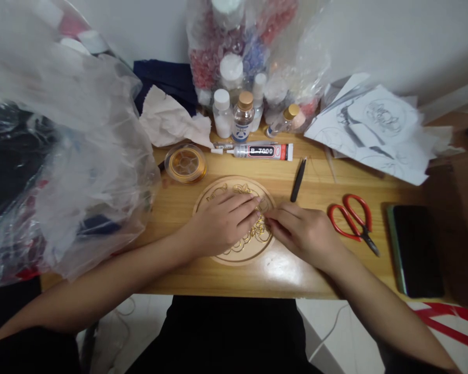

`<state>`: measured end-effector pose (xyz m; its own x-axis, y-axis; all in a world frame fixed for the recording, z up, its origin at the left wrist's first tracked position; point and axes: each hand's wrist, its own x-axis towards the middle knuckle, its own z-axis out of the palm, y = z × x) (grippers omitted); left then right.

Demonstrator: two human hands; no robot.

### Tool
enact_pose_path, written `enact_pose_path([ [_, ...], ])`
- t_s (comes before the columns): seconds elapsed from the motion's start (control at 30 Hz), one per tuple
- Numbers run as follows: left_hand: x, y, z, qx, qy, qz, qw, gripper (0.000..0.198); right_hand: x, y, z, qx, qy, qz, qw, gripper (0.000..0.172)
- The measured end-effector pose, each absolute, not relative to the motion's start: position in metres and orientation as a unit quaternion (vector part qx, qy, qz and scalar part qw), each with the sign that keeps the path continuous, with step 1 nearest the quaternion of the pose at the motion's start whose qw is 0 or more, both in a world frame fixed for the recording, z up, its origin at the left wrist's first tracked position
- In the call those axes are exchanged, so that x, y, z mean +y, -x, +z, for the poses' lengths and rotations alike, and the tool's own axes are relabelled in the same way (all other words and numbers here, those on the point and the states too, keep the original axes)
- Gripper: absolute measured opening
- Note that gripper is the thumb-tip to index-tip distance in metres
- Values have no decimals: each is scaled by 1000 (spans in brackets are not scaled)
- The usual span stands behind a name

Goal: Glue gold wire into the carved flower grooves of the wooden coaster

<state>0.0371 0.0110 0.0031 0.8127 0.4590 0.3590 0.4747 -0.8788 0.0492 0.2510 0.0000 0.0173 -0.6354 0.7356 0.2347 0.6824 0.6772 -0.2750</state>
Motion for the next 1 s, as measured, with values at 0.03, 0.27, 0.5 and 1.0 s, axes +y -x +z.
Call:
enact_pose_path([
  [0.03, 11, -37, 3, -245, 952, -183, 25, 21, 0, -251, 17, -898, 398, 86, 164, 20],
  [0.27, 11, -38, 3, -240, 953, -184, 28, 21, 2, -250, 17, -895, 405, 90, 162, 21],
  [0.5, 12, -38, 3, -237, 952, -188, 37, 21, 3, -250, 18, -902, 391, 74, 165, 20],
  [1.0, 11, -36, -3, -251, 943, -219, 9, 23, 9, -252, 17, -877, 407, 187, 173, 13],
])
